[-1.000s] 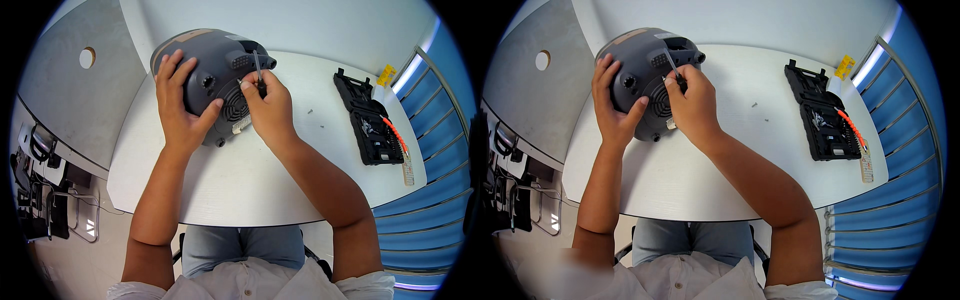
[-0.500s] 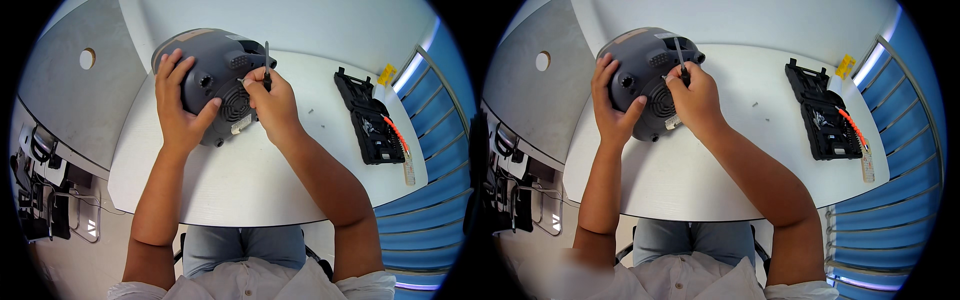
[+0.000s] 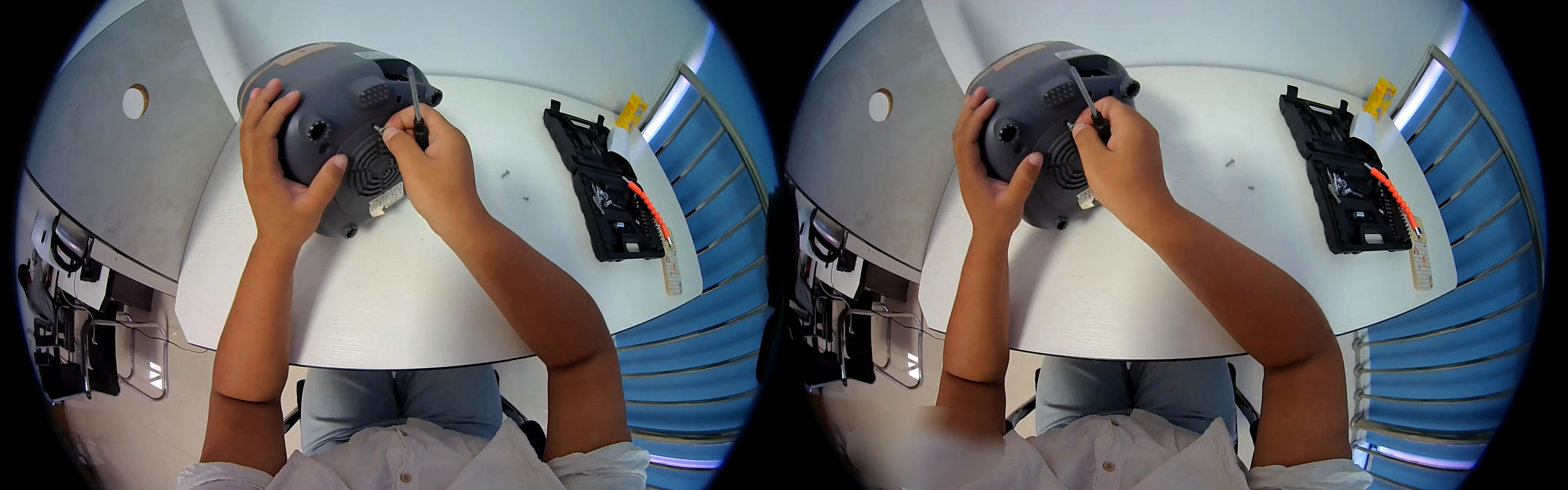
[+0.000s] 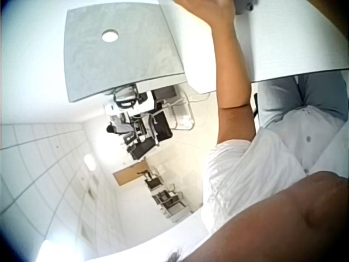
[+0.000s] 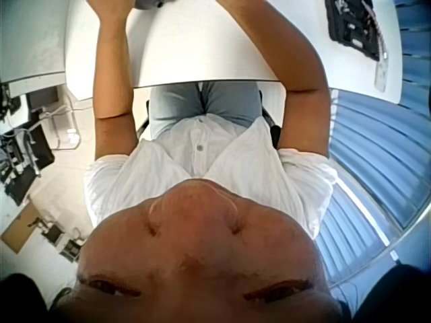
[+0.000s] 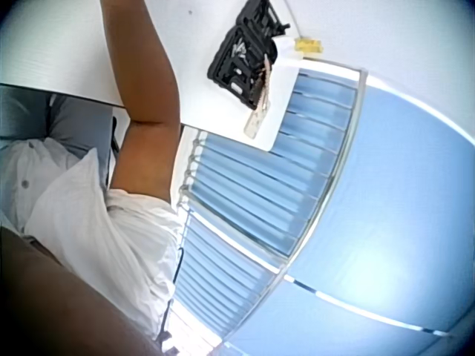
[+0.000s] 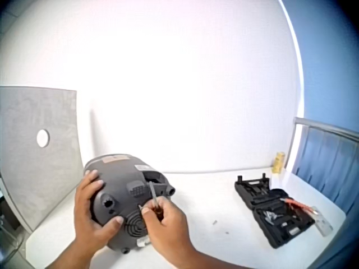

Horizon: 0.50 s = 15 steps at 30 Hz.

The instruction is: The person uses a screwdriver to remove screws from the back cover of a small grey electronic device. They then manipulate internal wires and components before reattaching the cover and securing it with screws.

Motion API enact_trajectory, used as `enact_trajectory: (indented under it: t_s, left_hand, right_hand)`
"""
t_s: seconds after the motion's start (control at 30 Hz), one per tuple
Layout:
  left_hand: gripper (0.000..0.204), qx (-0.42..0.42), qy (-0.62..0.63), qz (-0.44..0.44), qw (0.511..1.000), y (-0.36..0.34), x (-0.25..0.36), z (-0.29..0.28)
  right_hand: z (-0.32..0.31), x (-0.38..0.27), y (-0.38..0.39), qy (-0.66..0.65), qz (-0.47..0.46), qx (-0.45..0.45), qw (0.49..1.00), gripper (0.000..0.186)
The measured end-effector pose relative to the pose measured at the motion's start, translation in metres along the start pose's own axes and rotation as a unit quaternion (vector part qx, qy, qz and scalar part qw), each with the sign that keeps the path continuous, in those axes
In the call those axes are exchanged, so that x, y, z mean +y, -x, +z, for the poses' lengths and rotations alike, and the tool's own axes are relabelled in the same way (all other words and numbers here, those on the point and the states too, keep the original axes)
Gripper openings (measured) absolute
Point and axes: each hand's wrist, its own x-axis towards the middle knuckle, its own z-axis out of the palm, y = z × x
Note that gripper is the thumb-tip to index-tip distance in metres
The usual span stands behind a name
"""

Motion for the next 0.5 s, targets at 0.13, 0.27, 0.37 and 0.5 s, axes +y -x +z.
enact_trajectory:
  t_s: [0.13, 0.27, 0.37, 0.5]
  left_hand:
    - [0.066, 0.002, -0.006, 0.006, 1.0, 0.0, 0.0, 0.001]
    - [0.065, 0.006, 0.003, 0.01, 1.0, 0.0, -0.003, 0.001]
    - [0.065, 0.006, 0.009, 0.013, 1.0, 0.0, -0.007, 0.002]
    - [0.067, -0.005, 0.027, 0.009, 1.0, 0.0, -0.012, 0.0]
  right_hand:
    - [-0.001, 0.006, 0.0, -0.048, -0.015, -0.001, 0.999, 0.01]
    - [0.0, 0.011, -0.001, -0.032, -0.039, -0.004, 0.999, 0.01]
    - [0.001, 0.014, -0.001, -0.016, -0.062, -0.009, 0.998, 0.01]
    - [-0.001, 0.014, 0.0, -0.033, -0.047, -0.028, 0.998, 0.009]
